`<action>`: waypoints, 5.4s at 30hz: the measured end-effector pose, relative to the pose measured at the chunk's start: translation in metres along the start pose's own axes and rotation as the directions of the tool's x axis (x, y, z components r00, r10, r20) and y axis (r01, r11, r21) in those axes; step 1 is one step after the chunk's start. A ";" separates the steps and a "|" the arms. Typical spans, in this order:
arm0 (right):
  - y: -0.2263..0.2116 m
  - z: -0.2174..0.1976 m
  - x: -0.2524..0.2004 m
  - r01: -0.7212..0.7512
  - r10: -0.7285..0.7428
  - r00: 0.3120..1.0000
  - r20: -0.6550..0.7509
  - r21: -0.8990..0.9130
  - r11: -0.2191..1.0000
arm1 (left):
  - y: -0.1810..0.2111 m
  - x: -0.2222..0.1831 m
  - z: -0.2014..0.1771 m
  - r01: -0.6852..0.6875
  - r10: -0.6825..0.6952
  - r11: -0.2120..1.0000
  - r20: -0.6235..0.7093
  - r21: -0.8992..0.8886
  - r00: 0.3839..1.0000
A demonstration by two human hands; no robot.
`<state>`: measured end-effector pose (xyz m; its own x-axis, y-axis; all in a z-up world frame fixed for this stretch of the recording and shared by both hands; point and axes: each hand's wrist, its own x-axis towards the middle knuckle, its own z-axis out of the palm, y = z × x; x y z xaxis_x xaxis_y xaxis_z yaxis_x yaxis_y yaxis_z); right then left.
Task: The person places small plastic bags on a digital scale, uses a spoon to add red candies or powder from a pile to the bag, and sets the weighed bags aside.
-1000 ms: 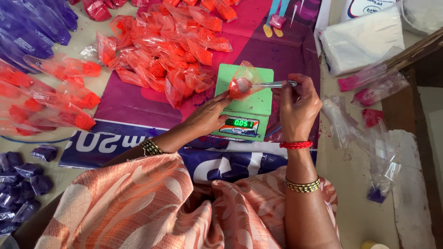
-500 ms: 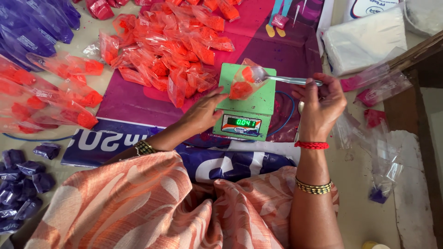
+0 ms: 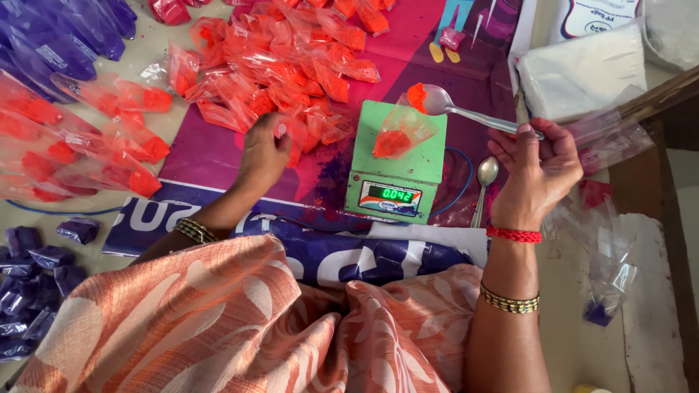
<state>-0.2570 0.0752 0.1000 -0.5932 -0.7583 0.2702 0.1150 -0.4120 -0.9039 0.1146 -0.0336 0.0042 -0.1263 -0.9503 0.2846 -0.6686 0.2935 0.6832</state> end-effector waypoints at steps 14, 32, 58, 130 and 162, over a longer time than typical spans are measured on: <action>0.028 0.071 -0.050 -0.227 0.221 0.964 0.149 0.029 0.973 | -0.077 0.015 0.021 -0.153 0.141 0.980 0.099 0.125 0.985; 0.065 0.100 -0.070 -0.238 0.235 0.946 0.223 -0.017 0.971 | -0.110 0.015 0.052 0.247 -0.252 0.963 0.028 0.105 0.967; 0.090 0.127 -0.118 0.482 -0.096 0.801 0.591 -0.542 0.689 | -0.068 -0.029 0.057 0.099 -0.096 0.995 0.119 -0.027 0.988; 0.071 -0.035 0.016 -0.266 0.264 0.963 0.049 0.296 0.917 | 0.158 0.044 0.044 -0.344 0.275 0.933 0.407 0.104 0.871; 0.072 0.136 -0.114 0.561 -0.147 0.676 0.722 -0.375 0.739 | -0.035 -0.072 -0.044 -0.126 0.116 0.992 0.225 0.026 0.967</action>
<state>-0.0726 0.0627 0.0494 0.1576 -0.8170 0.5547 -0.5460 -0.5402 -0.6404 0.1797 0.0295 -0.0105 -0.3648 -0.9085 0.2037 -0.6666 0.4076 0.6241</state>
